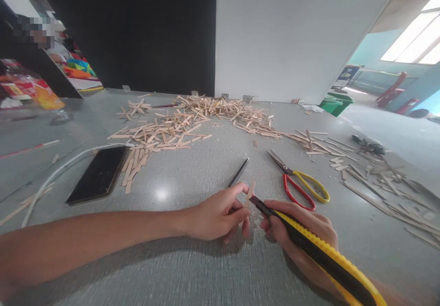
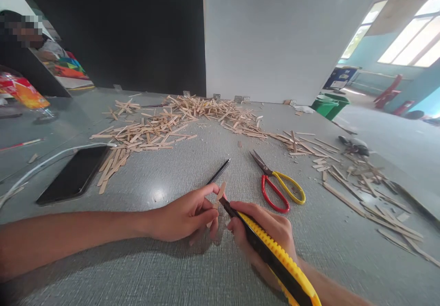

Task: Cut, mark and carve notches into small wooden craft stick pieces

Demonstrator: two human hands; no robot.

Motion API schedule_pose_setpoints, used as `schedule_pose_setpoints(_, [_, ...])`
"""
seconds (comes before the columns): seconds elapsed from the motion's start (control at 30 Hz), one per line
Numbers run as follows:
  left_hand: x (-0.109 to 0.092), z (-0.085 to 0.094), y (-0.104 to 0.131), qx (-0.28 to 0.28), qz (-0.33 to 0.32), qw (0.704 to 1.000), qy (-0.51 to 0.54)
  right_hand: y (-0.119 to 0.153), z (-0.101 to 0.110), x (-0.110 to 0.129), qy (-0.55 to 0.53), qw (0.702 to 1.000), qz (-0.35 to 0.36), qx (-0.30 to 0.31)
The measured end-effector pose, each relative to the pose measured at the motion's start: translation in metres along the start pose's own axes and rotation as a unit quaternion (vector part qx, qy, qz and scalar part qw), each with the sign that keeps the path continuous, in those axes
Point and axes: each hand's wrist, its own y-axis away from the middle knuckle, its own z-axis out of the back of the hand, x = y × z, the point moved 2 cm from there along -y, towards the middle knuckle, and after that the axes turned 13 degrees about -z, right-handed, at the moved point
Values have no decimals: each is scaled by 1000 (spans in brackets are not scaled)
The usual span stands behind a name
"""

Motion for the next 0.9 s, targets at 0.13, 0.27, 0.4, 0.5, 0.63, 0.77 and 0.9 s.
schedule_pose_setpoints(0.13, [-2, -1, 1, 7, -13, 999, -43, 0, -1, 2, 9, 1000, 13, -2])
schedule_pose_setpoints(0.27, [-3, -4, 2, 3, -45, 993, -112, 1, -4, 3, 5, 998, 63, 9])
schedule_pose_setpoints(0.4, [-2, -5, 4, -1, -66, 988, -138, 1, -4, 6, -1, 997, 75, 5])
schedule_pose_setpoints(0.5, [0, -6, 5, -6, -78, 986, -145, 1, -5, 6, -7, 999, 45, 9])
schedule_pose_setpoints(0.63, [3, -7, 5, -19, -86, 985, -146, 2, -7, 4, -29, 999, 14, 14])
schedule_pose_setpoints(0.77, [5, -8, 5, -21, -90, 985, -144, 3, -10, 3, -69, 997, -11, 23])
schedule_pose_setpoints(0.9, [5, -8, 5, -23, -92, 986, -140, 2, -11, 3, -87, 996, -30, 18])
